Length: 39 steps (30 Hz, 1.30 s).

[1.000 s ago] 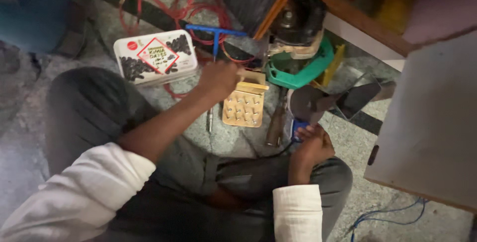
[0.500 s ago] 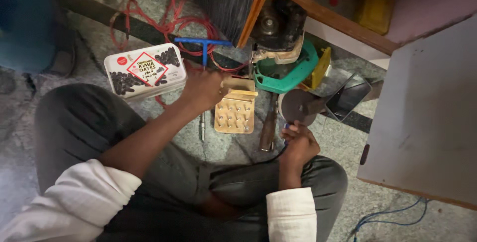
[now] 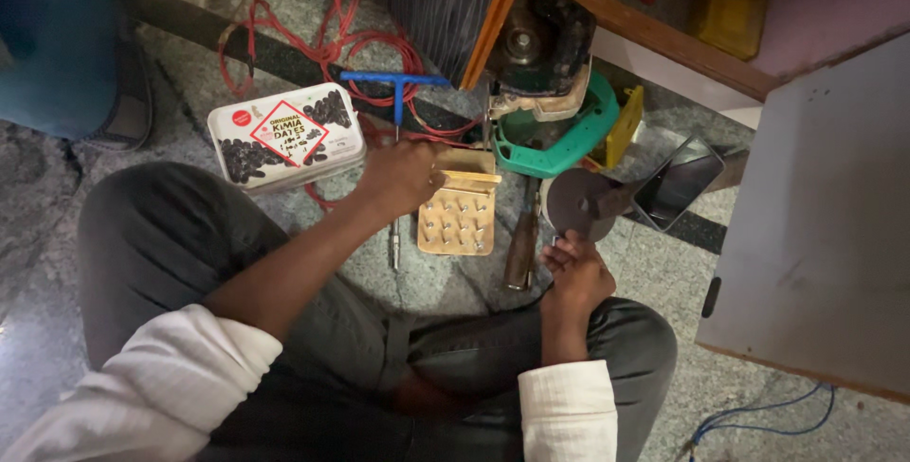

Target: The person sits on the floor and uses a tape measure to measure a metal rod. They then use a hammer to tap a small metal piece into a wooden block and handle small metal fasteners from a tray.

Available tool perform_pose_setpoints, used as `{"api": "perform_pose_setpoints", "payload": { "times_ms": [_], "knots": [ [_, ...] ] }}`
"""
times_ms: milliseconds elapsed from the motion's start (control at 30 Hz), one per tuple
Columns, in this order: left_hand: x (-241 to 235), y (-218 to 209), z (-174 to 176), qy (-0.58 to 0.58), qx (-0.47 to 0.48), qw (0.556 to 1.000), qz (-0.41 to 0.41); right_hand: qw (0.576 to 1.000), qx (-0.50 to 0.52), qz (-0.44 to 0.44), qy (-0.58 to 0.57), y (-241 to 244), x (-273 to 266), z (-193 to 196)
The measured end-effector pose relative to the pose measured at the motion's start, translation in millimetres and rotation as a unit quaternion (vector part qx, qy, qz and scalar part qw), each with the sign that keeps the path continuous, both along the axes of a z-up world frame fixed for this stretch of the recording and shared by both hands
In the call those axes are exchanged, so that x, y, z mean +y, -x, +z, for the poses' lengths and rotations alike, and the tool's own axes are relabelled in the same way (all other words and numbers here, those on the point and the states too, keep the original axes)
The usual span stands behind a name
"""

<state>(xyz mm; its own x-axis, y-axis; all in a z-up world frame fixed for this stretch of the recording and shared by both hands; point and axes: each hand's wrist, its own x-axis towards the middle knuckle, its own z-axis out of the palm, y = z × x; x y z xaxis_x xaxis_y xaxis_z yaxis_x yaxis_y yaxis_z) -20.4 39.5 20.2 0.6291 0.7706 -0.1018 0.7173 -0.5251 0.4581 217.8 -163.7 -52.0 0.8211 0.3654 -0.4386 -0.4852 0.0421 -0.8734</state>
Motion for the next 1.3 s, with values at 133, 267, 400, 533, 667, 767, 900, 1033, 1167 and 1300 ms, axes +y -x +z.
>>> {"api": "perform_pose_setpoints", "payload": {
  "times_ms": [133,267,400,533,667,767,900,1033,1167,1300],
  "knots": [
    [-2,-4,10,0.012,0.035,0.999,-0.004,1.000,0.003,0.005,-0.003,0,1,0],
    [-6,-2,20,0.006,-0.021,1.000,-0.020,1.000,-0.009,0.002,0.005,4,2,3],
    [-6,-2,25,-0.007,-0.043,0.999,-0.027,1.000,-0.001,0.006,0.019,5,4,7],
    [-7,-3,23,-0.014,-0.023,0.999,-0.033,0.999,-0.009,0.000,0.033,5,4,4],
    [-4,-5,19,-0.039,-0.043,0.998,-0.033,0.999,-0.020,-0.019,0.034,-2,3,-9],
    [-1,-4,10,-0.014,-0.020,1.000,-0.014,0.999,-0.022,-0.016,0.025,-8,0,-20],
    [1,-3,-7,-0.001,-0.035,0.999,0.000,0.999,-0.001,-0.014,0.031,-13,-1,-30],
    [1,-5,-20,-0.006,-0.010,1.000,-0.020,0.999,-0.014,-0.010,0.034,-14,-3,-32],
    [-2,-2,-15,-0.015,-0.041,0.999,-0.028,0.999,-0.008,-0.008,0.034,-11,-4,-36],
    [-5,-5,3,-0.019,-0.058,0.998,-0.013,0.999,-0.007,-0.001,0.032,-16,-5,-38]
  ]
}}
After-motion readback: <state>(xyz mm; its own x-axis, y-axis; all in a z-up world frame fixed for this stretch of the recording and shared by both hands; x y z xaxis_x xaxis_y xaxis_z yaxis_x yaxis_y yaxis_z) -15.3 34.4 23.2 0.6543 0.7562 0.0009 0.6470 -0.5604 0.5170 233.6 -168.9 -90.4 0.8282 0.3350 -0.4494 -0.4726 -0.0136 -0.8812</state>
